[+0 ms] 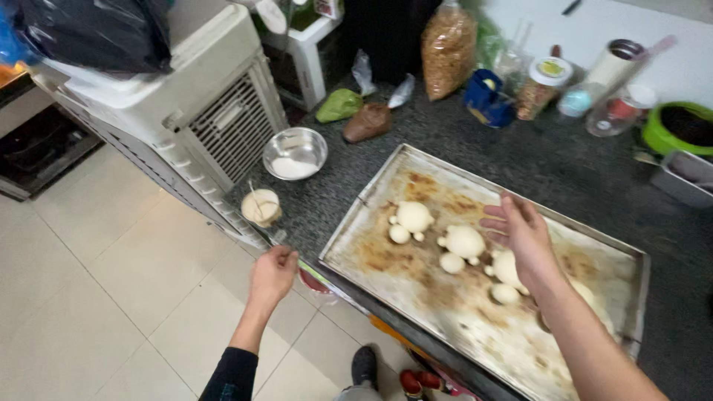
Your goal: The person arranges four bear-shaped dough figures on a metal baking tray and then uses a piping bag filled with dark icing to draw facial features on each figure. The person completes the decoration of all four figures and places the piping bag back on the counter.
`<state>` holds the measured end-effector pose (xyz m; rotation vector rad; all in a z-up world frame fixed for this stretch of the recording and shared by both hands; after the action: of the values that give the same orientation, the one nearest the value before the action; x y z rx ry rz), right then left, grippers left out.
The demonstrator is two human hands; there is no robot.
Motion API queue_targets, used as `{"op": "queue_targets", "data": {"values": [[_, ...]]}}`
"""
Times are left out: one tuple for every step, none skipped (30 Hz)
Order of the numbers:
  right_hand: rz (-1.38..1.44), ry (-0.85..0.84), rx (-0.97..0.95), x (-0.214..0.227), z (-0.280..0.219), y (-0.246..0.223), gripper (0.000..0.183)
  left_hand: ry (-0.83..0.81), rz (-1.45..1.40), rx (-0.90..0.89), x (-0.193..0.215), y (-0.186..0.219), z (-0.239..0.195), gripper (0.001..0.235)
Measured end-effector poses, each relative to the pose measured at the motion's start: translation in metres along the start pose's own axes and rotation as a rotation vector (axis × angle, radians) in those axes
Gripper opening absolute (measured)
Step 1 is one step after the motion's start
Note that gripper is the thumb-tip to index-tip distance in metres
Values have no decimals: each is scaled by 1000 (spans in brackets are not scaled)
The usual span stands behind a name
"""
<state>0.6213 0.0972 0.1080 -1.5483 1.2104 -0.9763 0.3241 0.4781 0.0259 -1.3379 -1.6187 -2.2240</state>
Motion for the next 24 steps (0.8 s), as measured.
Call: {"op": "queue_targets", "data": {"values": [[6,-24,3,-23,2,-2,44,86,74,-42,14,-6,11,21],[12,-48,6,-45,4,-2,43,77,117,-56,17,-12,23,19],[17,-69,6,-63,5,1,41,63,160,-70,17,-17,31,18],[24,-81,-18,-79,5,8,39,48,202,-85,15,-21,39,17],[30,-91,-37,-93,5,13,38,7,306,-58,8,-25,48,17],[37,-100,-56,-103,6,18,36,-34,410,-32,0,-28,57,17],[35,-106,-54,-110,9,21,35,-77,512,-9,-11,-31,64,17],[33,-111,-51,-116,12,25,35,-120,559,-18,-21,-32,71,17],[33,-115,-50,-121,14,30,34,-163,609,-31,-31,-33,78,18],[22,-93,-42,-121,16,33,34,-206,658,-44,-39,-36,82,19],[11,-67,-32,-117,19,35,33,-209,678,-43,-45,-38,88,18],[-1,-41,-21,-112,21,36,33,-213,698,-43,-50,-41,92,17],[5,-7,-18,-105,22,38,33,-214,717,-46,-55,-43,95,17],[12,26,-15,-94,21,39,32,-233,744,-58,-60,-46,96,17],[21,62,-8,-85,22,39,32,-248,770,-76,-65,-47,98,17],[32,89,-4,-76,23,40,31,-262,796,-94,-70,-48,99,17],[44,113,-1,-66,21,41,31,-258,828,-116,-74,-48,97,18],[55,136,1,-56,18,42,31,-253,859,-139,-79,-47,94,19],[58,153,-10,-49,19,43,31,-237,891,-166,-82,-44,97,19],[61,169,-22,-42,17,45,30,-227,913,-205,-86,-38,98,19],[64,183,-38,-35,13,48,30,-219,937,-242,-87,-35,96,20],[79,180,-49,-29,9,51,30,-210,960,-279,-88,-31,94,20],[94,173,-60,-25,6,54,29,-206,961,-278,-86,-28,94,19],[109,166,-70,-21,2,56,28,-202,961,-276,-83,-23,94,17]]}}
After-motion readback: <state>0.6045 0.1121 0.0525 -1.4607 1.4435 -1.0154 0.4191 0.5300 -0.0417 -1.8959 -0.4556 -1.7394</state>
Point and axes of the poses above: each hand's wrist, its own z-axis towards the middle knuckle, its own x-axis out of the back of the hand, y = z × x, the point moved 6 cm from there along z, towards the middle knuckle, and after that the axes turned 6 degrees about y, right-handed, at the moved point
